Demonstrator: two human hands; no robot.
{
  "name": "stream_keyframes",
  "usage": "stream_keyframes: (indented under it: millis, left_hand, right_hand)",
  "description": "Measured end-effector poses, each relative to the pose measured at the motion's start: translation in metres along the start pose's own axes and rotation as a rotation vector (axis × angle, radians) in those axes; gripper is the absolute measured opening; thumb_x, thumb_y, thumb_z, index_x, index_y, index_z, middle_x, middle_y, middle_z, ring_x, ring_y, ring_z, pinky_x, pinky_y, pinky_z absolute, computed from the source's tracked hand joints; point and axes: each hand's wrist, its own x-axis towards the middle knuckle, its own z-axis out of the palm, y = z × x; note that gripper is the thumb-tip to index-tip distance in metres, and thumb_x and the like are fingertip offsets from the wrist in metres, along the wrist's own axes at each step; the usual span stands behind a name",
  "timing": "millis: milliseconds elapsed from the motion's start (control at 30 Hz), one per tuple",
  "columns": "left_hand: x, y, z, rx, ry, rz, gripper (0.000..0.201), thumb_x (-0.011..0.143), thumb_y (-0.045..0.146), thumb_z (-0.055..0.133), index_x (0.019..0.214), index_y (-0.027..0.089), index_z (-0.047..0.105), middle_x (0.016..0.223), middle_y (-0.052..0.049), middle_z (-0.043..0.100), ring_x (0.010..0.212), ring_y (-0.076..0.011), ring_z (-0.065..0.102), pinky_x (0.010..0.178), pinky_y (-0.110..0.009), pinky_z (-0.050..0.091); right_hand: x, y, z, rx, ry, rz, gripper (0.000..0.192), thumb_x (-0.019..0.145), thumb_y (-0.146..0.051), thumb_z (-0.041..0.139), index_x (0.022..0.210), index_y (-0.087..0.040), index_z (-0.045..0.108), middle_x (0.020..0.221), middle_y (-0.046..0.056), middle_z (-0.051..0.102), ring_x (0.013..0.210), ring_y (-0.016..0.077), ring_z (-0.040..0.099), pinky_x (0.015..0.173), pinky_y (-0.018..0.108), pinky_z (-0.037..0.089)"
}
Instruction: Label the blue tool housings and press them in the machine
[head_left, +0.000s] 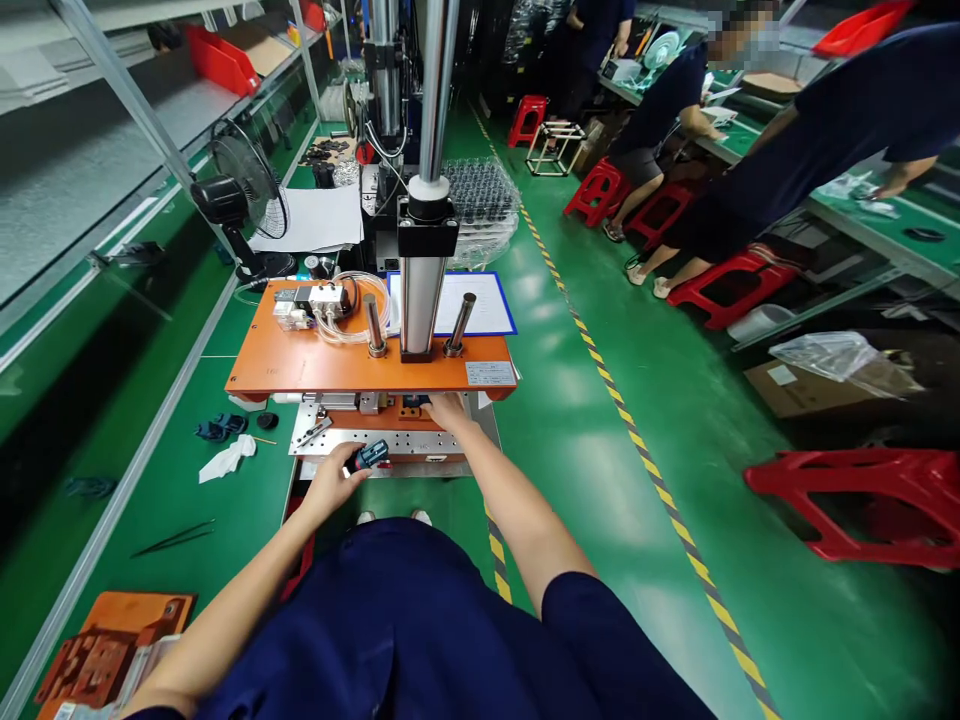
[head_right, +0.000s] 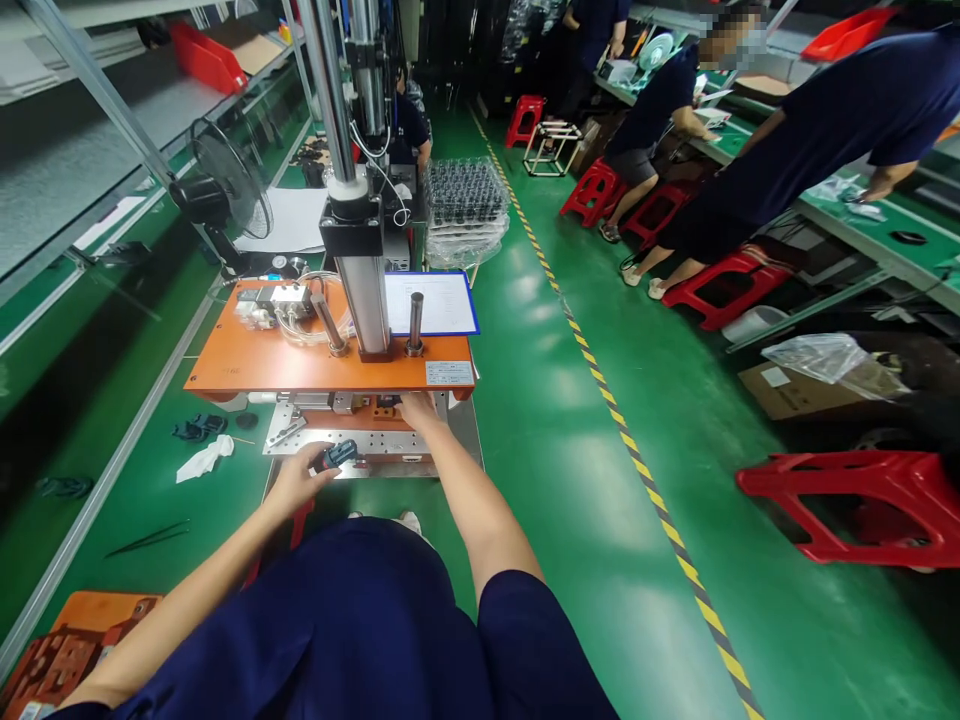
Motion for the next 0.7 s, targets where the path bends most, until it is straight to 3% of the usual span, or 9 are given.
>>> stream_keyframes:
  millis: [100,233,400,567,700]
  left_hand:
    - [0.028,0.007,-0.003,0.052,0.016,0.035,0.047,0.086,0.037,0.066,0.129,0.019,0.060,0.130,-0.013,0.067,0.119,-0.0301,0.064,0.104,-0.043,0.049]
    - [0.083,0.029,0.008,0.128,-0.027,0.094,0.050,0.087,0.030,0.067,0.136,0.023,0.055,0.131,-0.011,0.067,0.119,-0.0288,0.063,0.103,-0.039,0.048]
    - [0.141,0.056,0.037,0.241,-0.137,0.145,0.029,0.088,0.029,0.067,0.116,0.021,0.067,0.113,-0.012,0.073,0.114,-0.0322,0.064,0.097,-0.040,0.048]
    - [0.158,0.062,0.057,0.333,-0.193,0.140,0.025,0.095,0.033,0.058,0.108,0.013,0.066,0.108,-0.013,0.072,0.104,-0.0263,0.067,0.095,-0.043,0.049]
    - [0.154,0.063,0.066,0.327,-0.180,0.145,0.031,0.095,0.037,0.055,0.111,0.012,0.065,0.110,-0.019,0.072,0.109,-0.0312,0.065,0.095,-0.041,0.045]
  right_hand:
    - [-0.021,0.001,-0.005,0.018,0.024,0.014,0.030,0.085,-0.034,0.067,0.112,-0.021,0.067,0.118,0.015,0.068,0.125,0.0349,0.053,0.108,0.050,0.038]
    - [-0.084,0.000,-0.010,0.053,0.176,0.107,0.037,0.091,-0.034,0.056,0.126,-0.021,0.059,0.131,0.015,0.060,0.128,0.0310,0.048,0.110,0.049,0.038]
    - [-0.172,0.011,-0.015,0.100,0.366,0.282,0.038,0.091,-0.039,0.053,0.123,-0.020,0.058,0.124,0.016,0.061,0.119,0.0306,0.051,0.106,0.051,0.040]
    - [-0.215,0.033,-0.027,0.198,0.474,0.464,0.041,0.085,-0.045,0.058,0.117,-0.020,0.061,0.122,0.015,0.061,0.119,0.0315,0.050,0.110,0.053,0.036]
    - [-0.211,0.047,-0.028,0.349,0.493,0.613,0.048,0.078,-0.051,0.065,0.113,-0.020,0.061,0.123,0.016,0.061,0.119,0.0325,0.050,0.110,0.053,0.035]
